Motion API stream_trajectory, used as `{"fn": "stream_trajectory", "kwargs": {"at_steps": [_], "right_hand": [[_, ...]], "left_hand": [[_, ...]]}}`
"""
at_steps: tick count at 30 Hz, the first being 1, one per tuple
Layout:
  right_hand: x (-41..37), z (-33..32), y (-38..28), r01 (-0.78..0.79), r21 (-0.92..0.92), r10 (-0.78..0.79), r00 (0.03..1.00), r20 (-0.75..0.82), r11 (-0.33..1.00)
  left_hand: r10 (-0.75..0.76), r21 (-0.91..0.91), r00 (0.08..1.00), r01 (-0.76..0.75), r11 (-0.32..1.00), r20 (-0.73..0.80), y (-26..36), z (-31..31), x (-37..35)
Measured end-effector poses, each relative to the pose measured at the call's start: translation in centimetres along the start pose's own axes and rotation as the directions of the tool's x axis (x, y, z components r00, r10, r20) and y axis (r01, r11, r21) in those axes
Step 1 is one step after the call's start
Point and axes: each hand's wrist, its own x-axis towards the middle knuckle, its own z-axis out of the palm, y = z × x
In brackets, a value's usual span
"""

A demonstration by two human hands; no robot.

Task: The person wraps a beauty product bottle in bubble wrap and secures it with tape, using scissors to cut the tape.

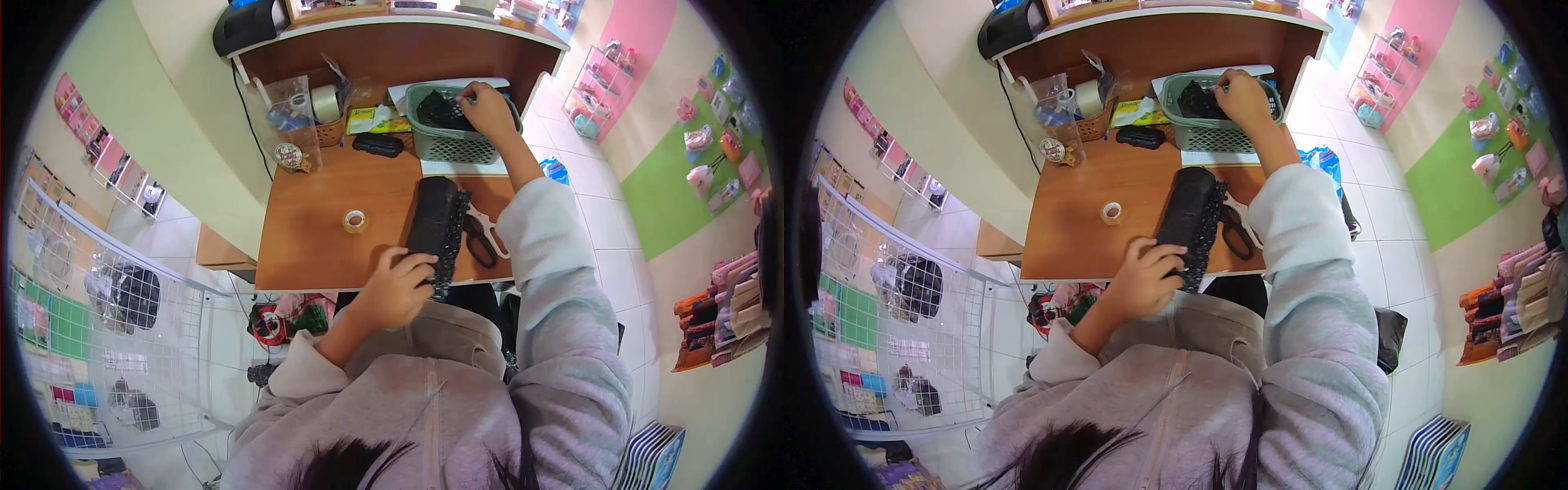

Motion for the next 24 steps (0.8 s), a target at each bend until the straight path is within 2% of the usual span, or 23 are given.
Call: {"fn": "stream_trajectory", "kwargs": {"at_steps": [2, 3, 5, 6, 7, 9, 13, 16, 17, 18, 20, 21, 24], "right_hand": [[-0.4, -0.7, -0.3, -0.139, 0.011, 0.135, 0.975, 0.174, 0.990], [-1.2, -1.8, -1.6, -0.154, -0.092, 0.172, 0.954, 0.246, 0.984], [-3.2, -1.7, -1.3, 0.095, 0.059, -0.095, 0.995, -0.017, 0.994], [-4.1, -1.7, -1.4, 0.238, 0.105, -0.220, 0.962, -0.162, 0.965], [-5.6, -2.3, -2.6, 0.264, 0.163, -0.228, 0.951, -0.209, 0.951], [-8.9, -4.6, -6.0, 0.271, 0.256, -0.233, 0.958, -0.167, 0.928], [-13.9, -4.1, -7.1, 0.260, 0.448, -0.238, 0.965, -0.107, 0.855], [-16.9, -3.9, -7.9, 0.174, 0.526, -0.187, 0.982, -0.029, 0.832], [-17.9, -4.0, -8.4, 0.081, 0.549, -0.132, 0.990, 0.054, 0.832], [-18.8, -3.9, -8.9, 0.077, 0.558, -0.142, 0.987, 0.074, 0.827], [-20.0, -3.7, -10.1, 0.077, 0.571, -0.166, 0.980, 0.106, 0.817], [-20.4, -3.7, -11.0, 0.086, 0.572, -0.157, 0.985, 0.076, 0.816], [-21.4, -4.4, -13.3, 0.113, 0.569, -0.154, 0.988, 0.026, 0.815]], "left_hand": [[-0.023, -0.017, 1.000, 0.022, 1.000, -0.014, -0.7, -0.9, -0.4], [-0.047, -0.074, 0.997, 0.043, 0.996, -0.053, -0.9, -1.5, -0.5], [-0.132, -0.022, 0.985, 0.130, 0.991, -0.112, -1.9, -2.3, -1.4], [-0.174, 0.005, 0.973, 0.176, 0.984, -0.149, -2.7, -2.6, -1.9], [-0.313, 0.081, 0.934, 0.330, 0.941, -0.171, -3.7, -2.7, -2.5], [-0.566, 0.214, 0.790, 0.611, 0.762, -0.237, -5.9, -2.6, -3.8], [-0.529, 0.321, 0.805, 0.593, 0.738, -0.269, -8.3, -2.6, -4.2], [-0.526, 0.307, 0.818, 0.575, 0.759, -0.232, -9.2, -1.9, -4.1], [-0.529, 0.298, 0.821, 0.572, 0.765, -0.216, -9.0, -2.2, -3.8], [-0.529, 0.289, 0.824, 0.566, 0.772, -0.202, -8.8, -2.6, -3.4], [-0.574, -0.153, 0.786, 0.553, 0.819, -0.230, -7.5, -2.9, -1.9], [-0.601, -0.368, 0.765, 0.503, 0.782, -0.230, -6.5, -3.1, -1.1], [-0.471, -0.391, 0.837, 0.350, 0.852, -0.278, -2.4, -3.9, 1.3]]}}
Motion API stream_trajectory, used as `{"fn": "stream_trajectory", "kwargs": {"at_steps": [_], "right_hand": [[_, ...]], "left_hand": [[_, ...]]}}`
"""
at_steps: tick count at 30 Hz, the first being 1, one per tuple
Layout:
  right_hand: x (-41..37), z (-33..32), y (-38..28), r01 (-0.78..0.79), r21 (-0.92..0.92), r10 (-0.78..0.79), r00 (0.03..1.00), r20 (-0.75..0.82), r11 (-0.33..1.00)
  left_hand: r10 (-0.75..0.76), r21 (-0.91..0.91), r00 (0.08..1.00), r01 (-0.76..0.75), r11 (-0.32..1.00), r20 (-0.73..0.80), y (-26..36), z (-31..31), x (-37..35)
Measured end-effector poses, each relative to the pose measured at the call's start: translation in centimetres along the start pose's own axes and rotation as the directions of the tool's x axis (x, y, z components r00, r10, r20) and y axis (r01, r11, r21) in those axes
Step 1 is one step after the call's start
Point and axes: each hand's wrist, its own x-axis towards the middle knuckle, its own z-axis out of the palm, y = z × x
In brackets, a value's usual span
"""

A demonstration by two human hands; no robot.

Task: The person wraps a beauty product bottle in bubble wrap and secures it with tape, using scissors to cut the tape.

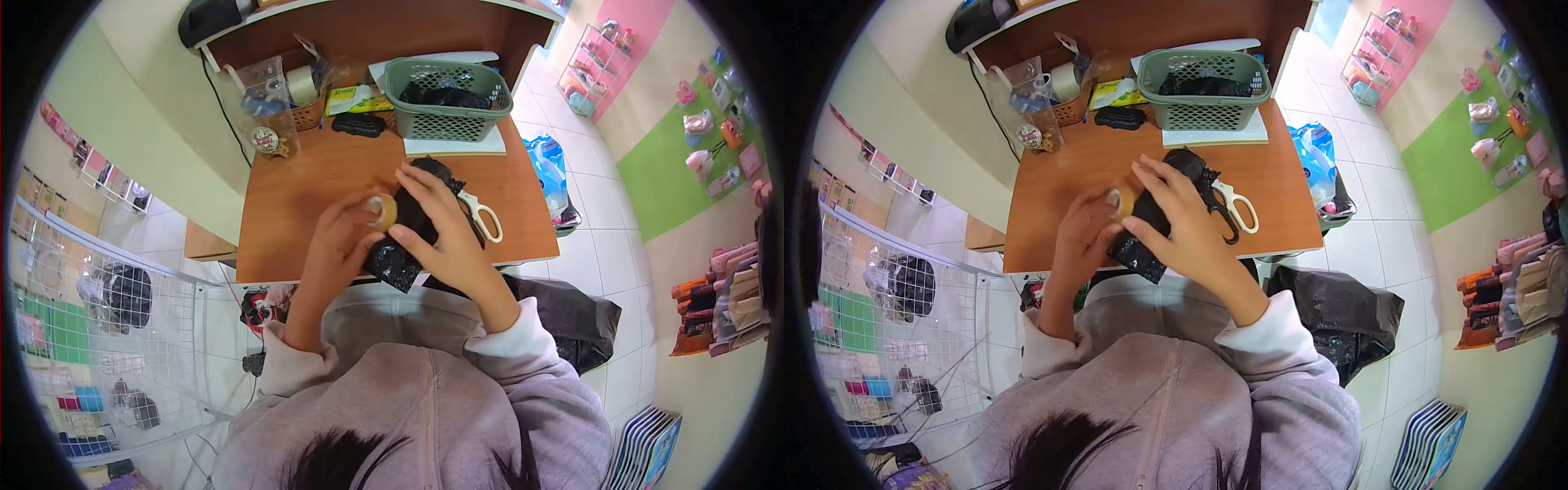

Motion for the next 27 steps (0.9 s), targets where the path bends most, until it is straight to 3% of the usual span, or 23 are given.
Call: {"fn": "stream_trajectory", "kwargs": {"at_steps": [2, 9, 12, 15, 18, 27], "right_hand": [[-0.1, -0.1, -0.7, 0.036, -0.024, -0.036, 0.999, 0.016, 0.999], [-1.2, 0.0, -1.1, 0.164, -0.377, -0.235, 0.960, -0.151, 0.912], [-1.6, -0.3, -1.4, 0.207, -0.493, -0.327, 0.930, -0.169, 0.845], [-1.7, -0.3, -1.3, 0.259, -0.471, -0.392, 0.896, -0.210, 0.843], [-1.5, -0.6, -1.8, 0.244, -0.337, -0.320, 0.928, -0.191, 0.909], [-1.7, -0.7, -1.9, 0.284, -0.343, -0.378, 0.892, -0.247, 0.896]], "left_hand": [[0.055, 0.018, 0.998, -0.054, 0.998, -0.025, 1.2, 0.8, -0.1], [0.183, 0.072, 0.976, -0.175, 0.982, -0.119, 1.6, 2.3, -0.3], [0.159, 0.017, 0.979, -0.158, 0.987, -0.126, 2.2, 2.6, -0.4], [0.182, 0.005, 0.976, -0.183, 0.983, -0.117, 2.3, 2.6, -0.5], [0.120, -0.135, 0.983, -0.139, 0.981, -0.138, 2.8, 2.8, -0.7], [0.129, -0.107, 0.975, -0.150, 0.983, -0.181, 2.7, 2.6, -1.0]]}}
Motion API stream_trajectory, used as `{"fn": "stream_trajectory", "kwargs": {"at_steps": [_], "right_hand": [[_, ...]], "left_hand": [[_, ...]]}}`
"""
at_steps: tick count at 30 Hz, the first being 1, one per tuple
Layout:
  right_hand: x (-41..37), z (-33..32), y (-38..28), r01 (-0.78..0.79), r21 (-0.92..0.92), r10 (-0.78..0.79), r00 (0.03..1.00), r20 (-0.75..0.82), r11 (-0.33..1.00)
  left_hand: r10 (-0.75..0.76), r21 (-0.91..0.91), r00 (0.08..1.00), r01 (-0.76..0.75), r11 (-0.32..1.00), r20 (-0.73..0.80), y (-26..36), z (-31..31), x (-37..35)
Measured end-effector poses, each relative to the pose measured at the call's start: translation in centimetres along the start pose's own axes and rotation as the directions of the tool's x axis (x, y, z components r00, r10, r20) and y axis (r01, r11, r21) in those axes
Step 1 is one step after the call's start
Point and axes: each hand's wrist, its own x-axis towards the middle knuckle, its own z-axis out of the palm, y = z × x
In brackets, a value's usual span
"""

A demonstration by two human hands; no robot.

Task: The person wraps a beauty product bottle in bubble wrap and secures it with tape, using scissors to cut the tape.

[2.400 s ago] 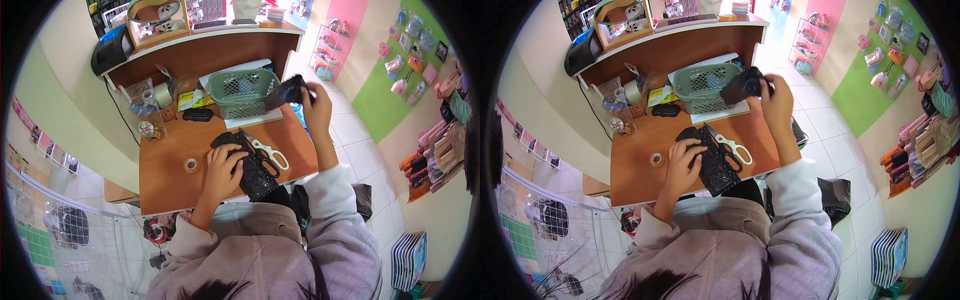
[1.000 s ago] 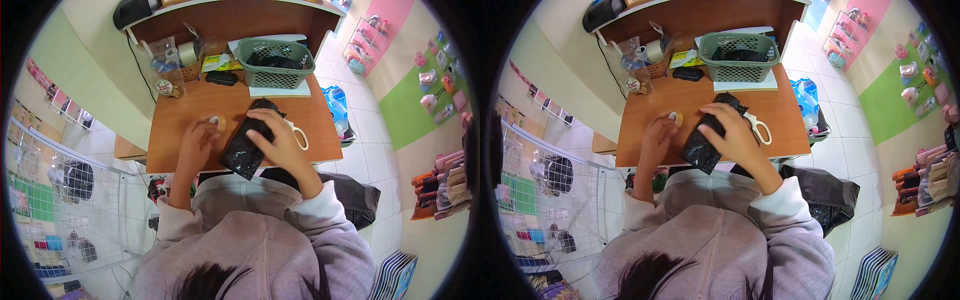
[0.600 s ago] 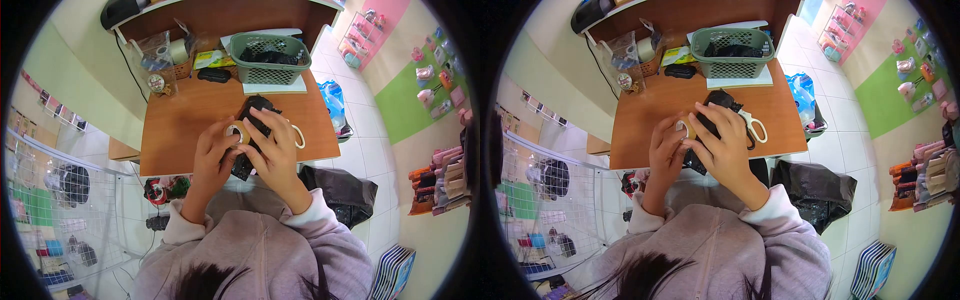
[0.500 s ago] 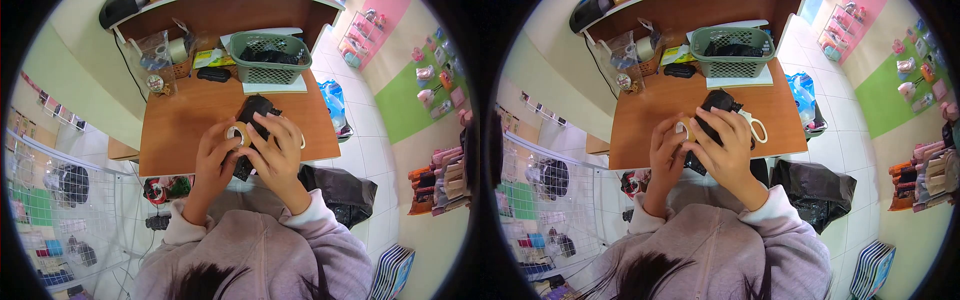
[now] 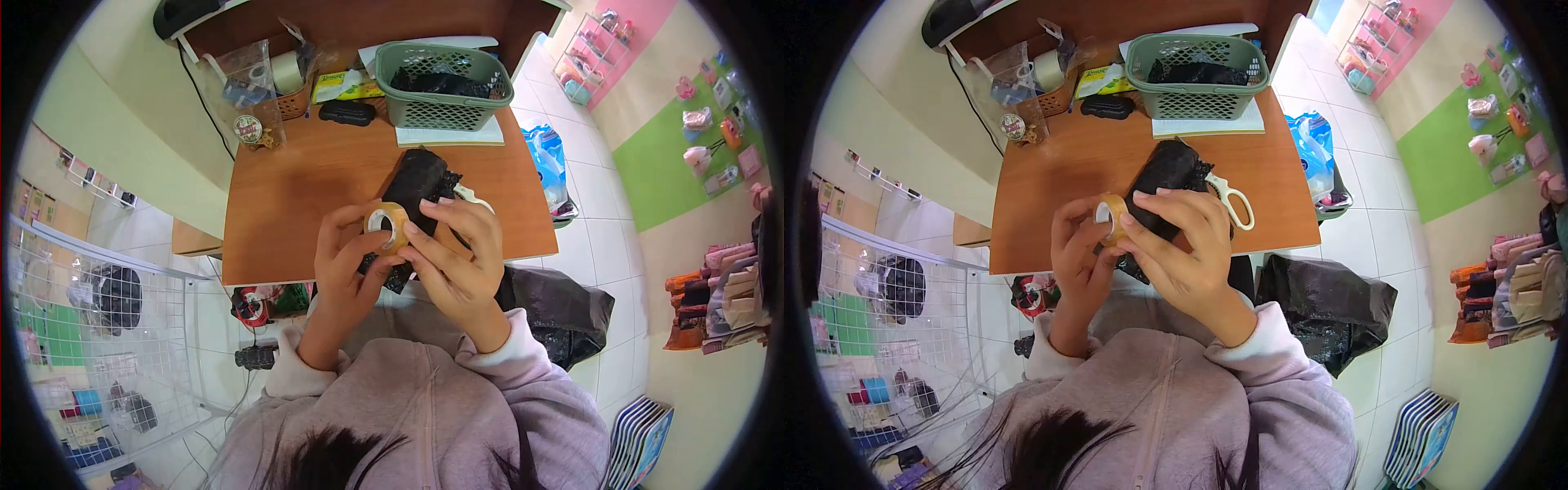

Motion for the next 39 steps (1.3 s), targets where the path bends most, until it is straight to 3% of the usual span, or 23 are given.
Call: {"fn": "stream_trajectory", "kwargs": {"at_steps": [6, 9, 12, 16, 19, 25, 28, 34, 39], "right_hand": [[-0.2, -0.6, 0.0, -0.185, 0.242, 0.170, 0.982, 0.079, 0.953], [0.9, -0.8, -0.3, -0.146, 0.186, 0.127, 0.986, 0.107, 0.972], [1.7, -1.2, -0.4, -0.161, 0.228, 0.125, 0.979, 0.162, 0.960], [0.5, -1.0, 0.2, -0.368, 0.382, 0.305, 0.928, 0.215, 0.848], [0.5, -1.5, 0.4, -0.391, 0.357, 0.325, 0.917, 0.234, 0.848], [-0.1, -1.3, 0.8, -0.308, 0.286, 0.271, 0.949, 0.163, 0.907], [1.0, -2.0, 0.4, -0.243, 0.199, 0.195, 0.953, 0.233, 0.950], [0.5, -1.5, 0.5, -0.208, 0.169, 0.172, 0.963, 0.206, 0.963], [0.4, -1.4, 0.3, -0.074, -0.022, 0.077, 0.983, 0.169, 0.997]], "left_hand": [[0.042, -0.102, 0.999, -0.042, 0.994, -0.005, 0.0, 0.5, 0.5], [0.081, -0.085, 0.997, -0.082, 0.993, -0.019, 0.3, 0.6, 0.8], [-0.024, -0.122, 0.997, 0.033, 0.992, 0.071, 0.7, -0.2, 0.2], [-0.005, -0.141, 0.994, 0.020, 0.990, 0.107, 0.7, -0.3, 0.4], [-0.064, -0.107, 0.989, 0.078, 0.991, 0.130, 1.4, -0.2, 0.3], [-0.119, 0.009, 0.987, 0.118, 0.993, 0.110, 1.3, 0.2, 0.0], [-0.132, 0.041, 0.986, 0.128, 0.991, 0.106, 1.0, 0.3, -0.2], [-0.122, 0.062, 0.990, 0.118, 0.991, 0.072, 0.5, 0.3, -0.5], [-0.115, 0.116, 0.991, 0.106, 0.988, 0.068, 0.6, 0.2, -0.2]]}}
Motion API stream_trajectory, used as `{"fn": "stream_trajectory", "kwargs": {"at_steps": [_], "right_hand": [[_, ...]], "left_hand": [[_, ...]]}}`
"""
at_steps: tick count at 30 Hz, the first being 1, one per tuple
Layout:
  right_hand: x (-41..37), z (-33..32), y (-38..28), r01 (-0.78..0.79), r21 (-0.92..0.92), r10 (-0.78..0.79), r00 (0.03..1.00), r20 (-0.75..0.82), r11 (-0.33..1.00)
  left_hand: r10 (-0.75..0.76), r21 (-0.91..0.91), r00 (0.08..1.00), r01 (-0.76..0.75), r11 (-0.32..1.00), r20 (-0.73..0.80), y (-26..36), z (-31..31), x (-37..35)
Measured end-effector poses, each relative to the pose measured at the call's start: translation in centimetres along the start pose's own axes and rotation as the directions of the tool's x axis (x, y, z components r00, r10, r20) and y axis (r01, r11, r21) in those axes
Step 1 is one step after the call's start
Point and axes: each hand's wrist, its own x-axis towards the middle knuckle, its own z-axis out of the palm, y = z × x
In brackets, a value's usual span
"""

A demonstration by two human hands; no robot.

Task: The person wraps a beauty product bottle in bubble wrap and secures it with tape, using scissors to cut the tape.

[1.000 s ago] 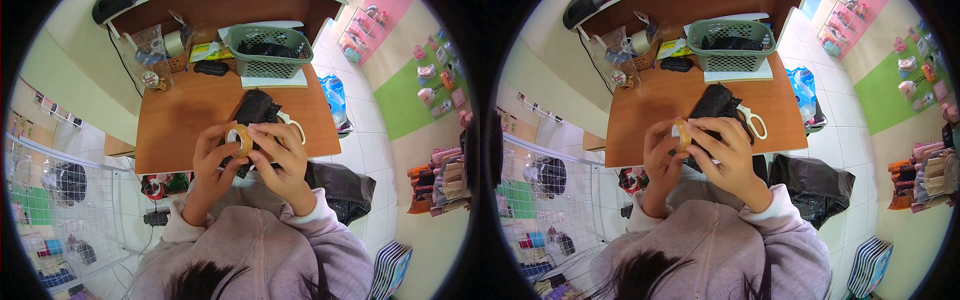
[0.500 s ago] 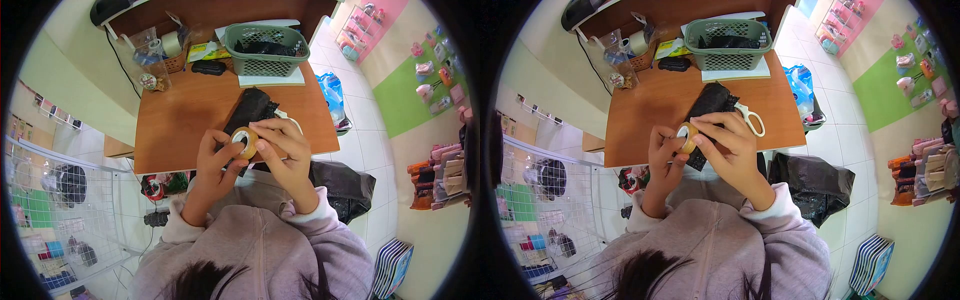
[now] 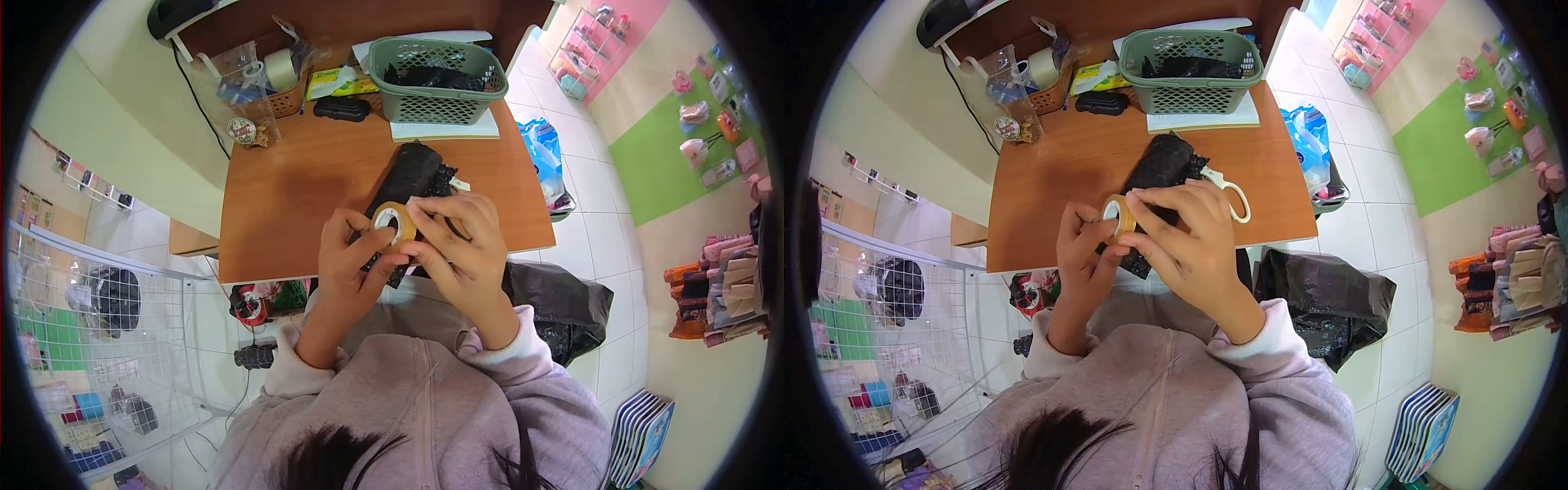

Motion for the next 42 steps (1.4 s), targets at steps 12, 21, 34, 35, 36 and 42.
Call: {"fn": "stream_trajectory", "kwargs": {"at_steps": [12, 21, 34, 35, 36, 42], "right_hand": [[-0.4, 0.8, 0.5, -0.019, 0.017, 0.020, 0.997, -0.070, 1.000], [0.1, 0.2, 0.3, -0.203, 0.292, 0.191, 0.979, 0.070, 0.935], [-0.6, 0.7, -0.1, 0.042, -0.044, -0.043, 0.999, -0.018, 0.998], [-0.8, 0.8, -0.1, 0.048, -0.059, -0.049, 0.999, -0.016, 0.997], [-0.9, 0.9, -0.1, 0.053, -0.073, -0.055, 0.998, -0.014, 0.996], [-0.7, 1.5, -0.2, -0.125, 0.268, 0.108, 0.991, 0.076, 0.955]], "left_hand": [[-0.031, -0.192, 0.996, 0.046, 0.980, 0.080, 0.1, -0.2, 0.0], [0.159, 0.087, 0.983, -0.167, 0.982, 0.095, 1.0, -1.0, 0.9], [0.028, -0.194, 0.991, -0.002, 0.981, 0.130, -0.1, 0.0, 0.0], [0.037, -0.195, 0.994, -0.017, 0.981, 0.103, 0.0, 0.2, 0.0], [0.047, -0.195, 0.996, -0.031, 0.980, 0.075, 0.0, 0.3, 0.0], [-0.019, -0.231, 0.996, 0.039, 0.972, 0.086, -0.9, 0.3, -0.4]]}}
